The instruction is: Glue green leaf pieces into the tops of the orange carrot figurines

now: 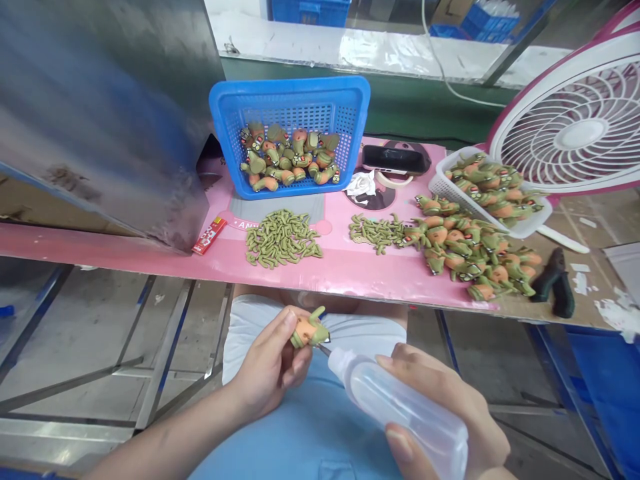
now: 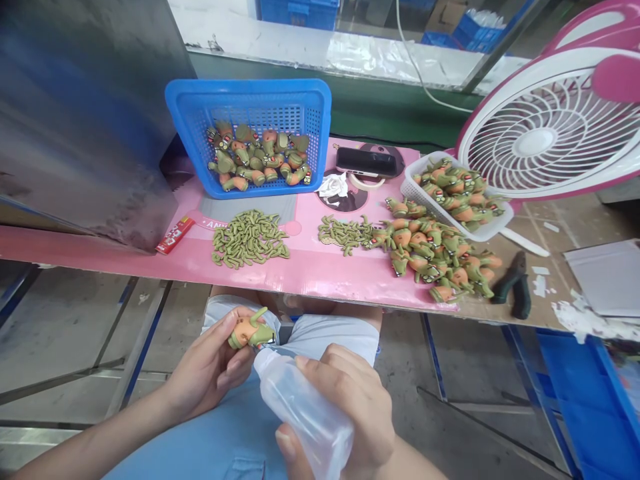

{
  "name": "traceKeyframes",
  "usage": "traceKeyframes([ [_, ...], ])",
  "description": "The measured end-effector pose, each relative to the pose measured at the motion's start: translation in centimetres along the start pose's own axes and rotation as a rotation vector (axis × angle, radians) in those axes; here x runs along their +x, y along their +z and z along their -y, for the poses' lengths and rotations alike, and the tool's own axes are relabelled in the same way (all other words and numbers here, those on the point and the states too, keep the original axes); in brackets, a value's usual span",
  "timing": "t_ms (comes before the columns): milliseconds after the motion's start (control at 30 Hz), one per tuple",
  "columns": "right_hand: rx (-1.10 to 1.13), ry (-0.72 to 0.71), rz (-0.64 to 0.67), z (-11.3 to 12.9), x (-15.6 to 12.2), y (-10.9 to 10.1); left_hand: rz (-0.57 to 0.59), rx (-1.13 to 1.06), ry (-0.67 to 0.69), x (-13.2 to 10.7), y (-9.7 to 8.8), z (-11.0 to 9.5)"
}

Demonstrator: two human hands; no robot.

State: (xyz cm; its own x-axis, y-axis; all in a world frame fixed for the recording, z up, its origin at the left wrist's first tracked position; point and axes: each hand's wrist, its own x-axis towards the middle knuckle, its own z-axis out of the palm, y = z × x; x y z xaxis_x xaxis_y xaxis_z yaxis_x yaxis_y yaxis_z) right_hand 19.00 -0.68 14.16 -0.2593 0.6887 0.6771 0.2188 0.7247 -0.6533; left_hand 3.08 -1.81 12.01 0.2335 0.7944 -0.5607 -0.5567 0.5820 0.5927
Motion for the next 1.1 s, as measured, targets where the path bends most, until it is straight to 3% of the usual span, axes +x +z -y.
traceKeyframes([
  [533, -0.032, -0.033, -0.091, 0.2, 0.6, 0.5, -0.018, 0.012, -0.041, 0.1, 0.2, 0.0],
  [767, -0.06, -0.002, -0.049, 0.1, 0.0, 0.3, -0.034, 0.055, -0.028, -0.1, 0.1, 0.0],
  [967, -0.115, 0.037, 0.022, 0.3, 0.3, 0.4, -0.103, 0.214, 0.083, 0.2, -0.6, 0.7],
  [1100, 0.045, 0.178, -0.012, -0.8, 0.5, 0.4, -0.262, 0.202, 0.133, 0.0, -0.9, 0.3],
])
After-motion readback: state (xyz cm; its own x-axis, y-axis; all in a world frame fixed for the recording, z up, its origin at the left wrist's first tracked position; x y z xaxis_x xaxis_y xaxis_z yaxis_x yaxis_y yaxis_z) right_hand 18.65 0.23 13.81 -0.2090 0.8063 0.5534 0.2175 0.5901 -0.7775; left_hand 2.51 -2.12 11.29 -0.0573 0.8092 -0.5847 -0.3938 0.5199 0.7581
